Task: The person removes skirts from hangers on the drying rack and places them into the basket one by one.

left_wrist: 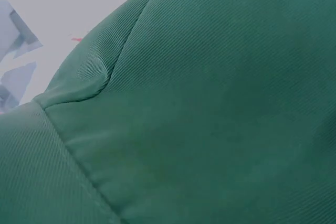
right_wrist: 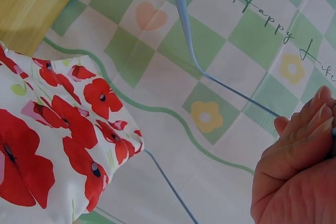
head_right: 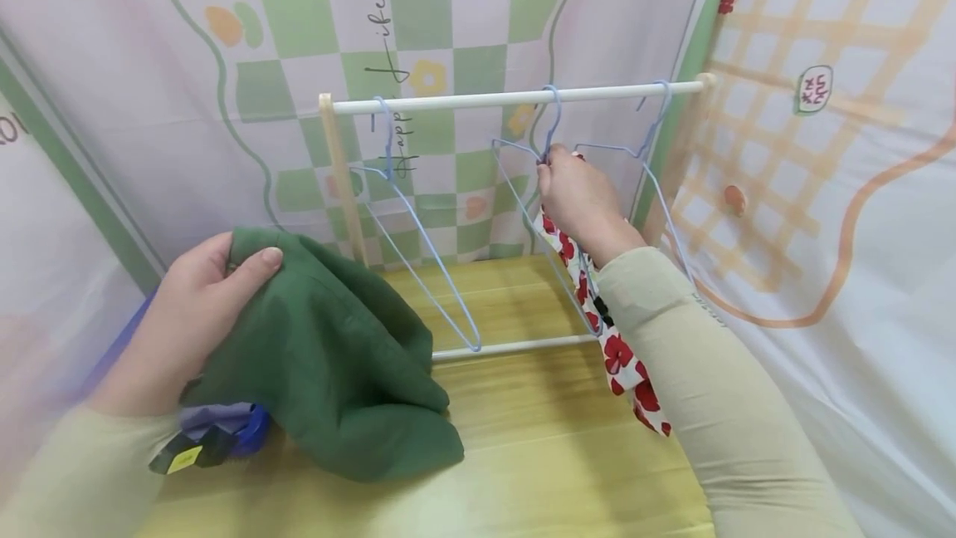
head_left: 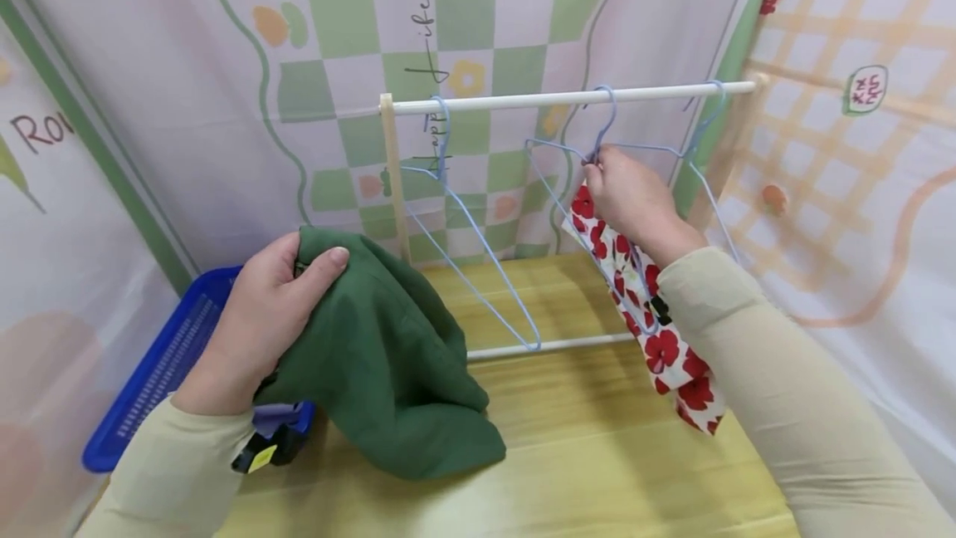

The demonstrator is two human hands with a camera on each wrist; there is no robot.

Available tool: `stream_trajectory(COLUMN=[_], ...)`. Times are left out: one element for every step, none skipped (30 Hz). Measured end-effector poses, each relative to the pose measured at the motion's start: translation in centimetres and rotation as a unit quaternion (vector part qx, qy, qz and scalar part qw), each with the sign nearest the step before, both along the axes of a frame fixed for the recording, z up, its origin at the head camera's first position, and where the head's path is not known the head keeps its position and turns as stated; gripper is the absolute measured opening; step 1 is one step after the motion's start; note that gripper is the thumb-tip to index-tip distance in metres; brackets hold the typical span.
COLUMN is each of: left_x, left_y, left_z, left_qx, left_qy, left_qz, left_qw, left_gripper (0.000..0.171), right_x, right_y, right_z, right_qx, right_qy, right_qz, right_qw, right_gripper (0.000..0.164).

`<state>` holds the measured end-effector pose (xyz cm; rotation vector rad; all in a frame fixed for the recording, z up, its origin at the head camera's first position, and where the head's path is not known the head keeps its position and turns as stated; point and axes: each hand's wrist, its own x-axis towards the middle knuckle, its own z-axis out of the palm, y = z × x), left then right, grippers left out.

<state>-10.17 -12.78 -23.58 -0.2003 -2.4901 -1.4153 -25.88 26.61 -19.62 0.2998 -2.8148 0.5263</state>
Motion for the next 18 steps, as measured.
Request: stream_trajectory(left_x=[0.1, 0.1, 0.2, 0.2, 0.3, 0.3, 0.4, 0.5, 0.6, 0.6, 0.7, 0.8, 0.8, 0.9, 0.9, 1.0, 1.0, 1.0], left_y=[-0.1, -0.1, -0.2, -0.1, -0.1, -0.1, 0.0, 0.0, 0.0, 0.1, 0.1, 0.2, 0.2, 0.3, 0.3, 0.4, 0.4, 0.4], left_z=[0.2, 0.4, 0.6, 0.7, 0.8, 0.9, 1.0, 1.1, 1.2, 1.3, 1.4, 1.5, 1.5, 1.6, 1.7, 1.8, 1.9, 2.0], left_qx=[0.003, 0.007, 0.011, 0.014, 0.017, 0.022, 0.027, 0.032, 0.032, 0.034, 0.034, 0.034, 0.034, 0.036, 0.037, 0.043, 0.050, 0.057], left_qy=[-0.006, -0.011, -0.016, -0.019, -0.021, -0.025, -0.029, -0.033, -0.033, -0.035, -0.035, -0.035, -0.033, -0.033, -0.032, -0.033, -0.034, -0.035], left_qz=[-0.006, -0.013, -0.018, -0.023, -0.025, -0.029, -0.033, -0.035, -0.035, -0.036, -0.037, -0.038, -0.040, -0.044, -0.048, -0.054, -0.059, -0.064], left_qw=[1.0000, 0.9998, 0.9996, 0.9995, 0.9993, 0.9990, 0.9987, 0.9983, 0.9983, 0.9982, 0.9981, 0.9981, 0.9981, 0.9979, 0.9977, 0.9971, 0.9965, 0.9957], left_gripper=[0.048, 0.047, 0.046, 0.044, 0.043, 0.041, 0.041, 0.040, 0.039, 0.038, 0.037, 0.036, 0.034, 0.033, 0.031, 0.029, 0.028, 0.027], right_x=[0.0, 0.0, 0.1, 0.1, 0.0, 0.0, 0.0, 0.0, 0.0, -0.1, -0.1, -0.1, -0.1, -0.1, -0.1, -0.1, -0.1, -0.1], right_y=[0.0, 0.0, 0.0, 0.0, 0.0, 0.0, 0.1, 0.1, 0.1, 0.1, 0.1, 0.1, 0.1, 0.1, 0.1, 0.1, 0.2, 0.2], right_z=[0.0, 0.0, -0.1, -0.1, -0.1, -0.1, -0.1, -0.1, -0.1, -0.1, -0.1, -0.1, -0.1, -0.1, -0.1, -0.1, -0.1, -0.1], right_qx=[0.000, -0.001, -0.002, -0.003, -0.003, -0.004, -0.003, -0.003, -0.003, -0.003, -0.003, -0.002, -0.002, -0.002, -0.002, -0.002, -0.003, -0.003], right_qy=[0.001, 0.001, 0.000, 0.000, -0.001, -0.001, -0.001, -0.001, -0.001, -0.001, 0.000, 0.000, 0.001, 0.000, 0.000, -0.001, -0.002, -0.003], right_qz=[0.000, 0.000, 0.001, 0.002, 0.002, 0.002, 0.003, 0.003, 0.003, 0.003, 0.004, 0.005, 0.005, 0.006, 0.006, 0.006, 0.007, 0.007], right_qw=[1.000, 1.000, 1.000, 1.000, 1.000, 1.000, 1.000, 1.000, 1.000, 1.000, 1.000, 1.000, 1.000, 1.000, 1.000, 1.000, 1.000, 1.000], right_gripper=[0.044, 0.044, 0.044, 0.044, 0.045, 0.045, 0.046, 0.046, 0.046, 0.046, 0.046, 0.046, 0.046, 0.046, 0.046, 0.046, 0.046, 0.046])
